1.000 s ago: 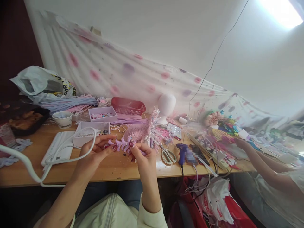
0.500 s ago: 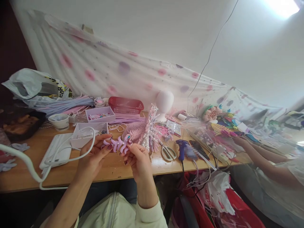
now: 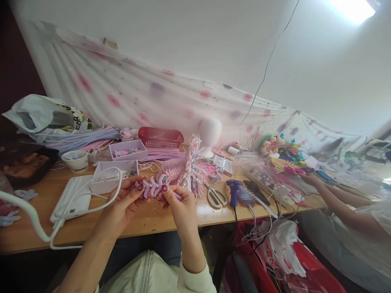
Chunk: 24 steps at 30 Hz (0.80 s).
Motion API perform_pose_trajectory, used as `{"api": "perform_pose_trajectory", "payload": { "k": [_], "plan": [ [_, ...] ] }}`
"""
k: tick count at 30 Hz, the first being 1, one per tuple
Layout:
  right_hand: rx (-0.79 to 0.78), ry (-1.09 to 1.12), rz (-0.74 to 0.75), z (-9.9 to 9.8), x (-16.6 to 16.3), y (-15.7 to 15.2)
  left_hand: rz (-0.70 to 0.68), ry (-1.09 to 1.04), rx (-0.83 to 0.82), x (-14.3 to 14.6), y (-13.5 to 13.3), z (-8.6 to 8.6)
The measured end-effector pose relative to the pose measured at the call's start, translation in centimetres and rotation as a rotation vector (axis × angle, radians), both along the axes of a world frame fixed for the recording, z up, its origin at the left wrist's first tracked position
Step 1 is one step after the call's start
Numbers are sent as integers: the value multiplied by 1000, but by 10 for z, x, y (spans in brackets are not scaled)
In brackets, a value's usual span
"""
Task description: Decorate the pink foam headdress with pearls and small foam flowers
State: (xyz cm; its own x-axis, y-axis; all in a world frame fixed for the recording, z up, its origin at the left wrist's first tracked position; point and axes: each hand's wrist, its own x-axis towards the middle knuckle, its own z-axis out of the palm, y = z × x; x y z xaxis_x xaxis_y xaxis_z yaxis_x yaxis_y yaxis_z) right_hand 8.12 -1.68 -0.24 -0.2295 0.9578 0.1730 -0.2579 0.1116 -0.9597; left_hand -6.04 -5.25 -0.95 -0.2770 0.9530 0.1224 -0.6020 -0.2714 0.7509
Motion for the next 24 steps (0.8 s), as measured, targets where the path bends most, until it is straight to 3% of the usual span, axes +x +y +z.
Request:
{"api": "perform_pose_trajectory", "payload": {
  "k": [5, 10, 15, 24],
  "plan": [
    [60, -44, 41, -4, 4, 2, 11, -44, -33, 1, 1, 1],
    [233, -167, 77, -4, 16, 2, 136, 63, -100, -9, 4, -2],
    [380, -319, -3, -13, 21, -5, 216, -14, -131, -8, 6, -1],
    [475, -482, -241, -30, -1, -12, 257, -234, -179, 18, 7, -4]
  ]
}}
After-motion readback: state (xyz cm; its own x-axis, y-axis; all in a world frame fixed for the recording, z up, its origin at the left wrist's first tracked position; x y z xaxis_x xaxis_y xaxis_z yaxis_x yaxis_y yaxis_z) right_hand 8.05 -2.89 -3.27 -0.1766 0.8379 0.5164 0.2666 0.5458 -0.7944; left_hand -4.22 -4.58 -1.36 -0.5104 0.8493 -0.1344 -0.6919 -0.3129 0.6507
